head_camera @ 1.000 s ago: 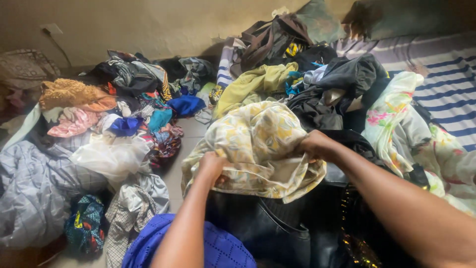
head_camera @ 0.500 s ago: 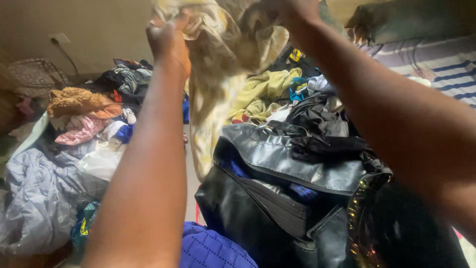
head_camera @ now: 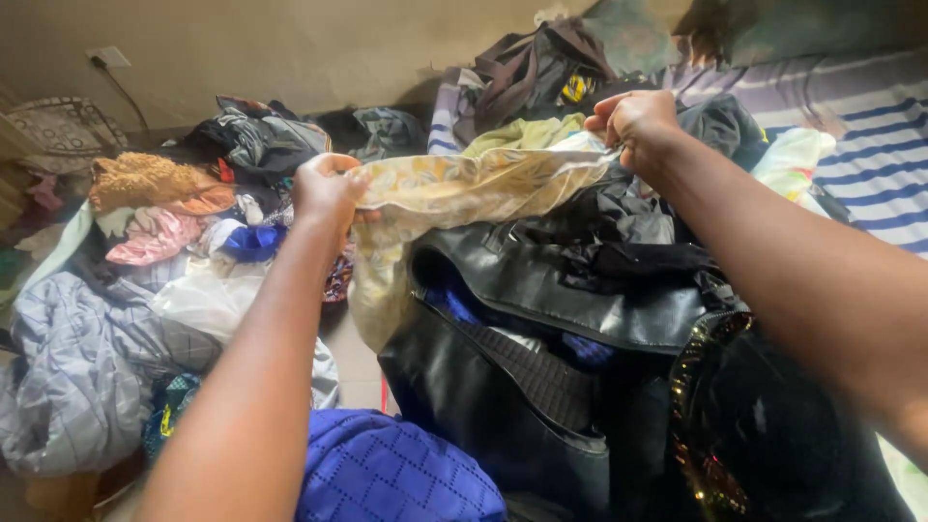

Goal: The person packs a black bag by hand, first placing a black sequined garment inside. They then pick up a patterned yellow and white garment, turn it over to find the zipper, and fold it before tucking it into the bag.

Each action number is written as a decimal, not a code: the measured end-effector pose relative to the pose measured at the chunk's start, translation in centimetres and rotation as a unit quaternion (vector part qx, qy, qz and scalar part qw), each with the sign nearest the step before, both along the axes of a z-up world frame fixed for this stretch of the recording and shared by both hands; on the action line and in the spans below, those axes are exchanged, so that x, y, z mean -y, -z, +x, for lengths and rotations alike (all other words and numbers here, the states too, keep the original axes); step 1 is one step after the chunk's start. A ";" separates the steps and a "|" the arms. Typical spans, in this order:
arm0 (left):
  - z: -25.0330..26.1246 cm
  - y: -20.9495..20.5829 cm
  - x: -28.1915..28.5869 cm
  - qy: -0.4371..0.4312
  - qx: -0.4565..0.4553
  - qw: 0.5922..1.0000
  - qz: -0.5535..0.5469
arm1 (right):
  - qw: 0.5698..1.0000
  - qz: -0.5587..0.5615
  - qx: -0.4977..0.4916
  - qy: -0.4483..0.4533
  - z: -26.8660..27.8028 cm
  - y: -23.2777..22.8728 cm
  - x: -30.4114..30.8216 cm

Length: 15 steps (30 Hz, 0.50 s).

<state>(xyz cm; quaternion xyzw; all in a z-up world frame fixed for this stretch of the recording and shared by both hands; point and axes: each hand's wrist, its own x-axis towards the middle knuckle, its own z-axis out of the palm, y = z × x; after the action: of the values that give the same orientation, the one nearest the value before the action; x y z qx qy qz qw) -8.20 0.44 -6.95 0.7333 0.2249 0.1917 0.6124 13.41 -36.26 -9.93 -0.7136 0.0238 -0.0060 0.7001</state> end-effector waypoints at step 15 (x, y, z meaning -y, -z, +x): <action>-3.2 -8.6 0.5 0.181 0.235 0.951 0.089 | 0.956 0.254 0.147 -0.003 -5.6 -10.2 1.3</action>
<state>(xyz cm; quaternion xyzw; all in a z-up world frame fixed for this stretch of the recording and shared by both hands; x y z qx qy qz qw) -11.36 -0.05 1.61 0.7473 -0.0799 0.2638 0.6047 7.85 -37.54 0.24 -0.5040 -0.0808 -0.1019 0.8538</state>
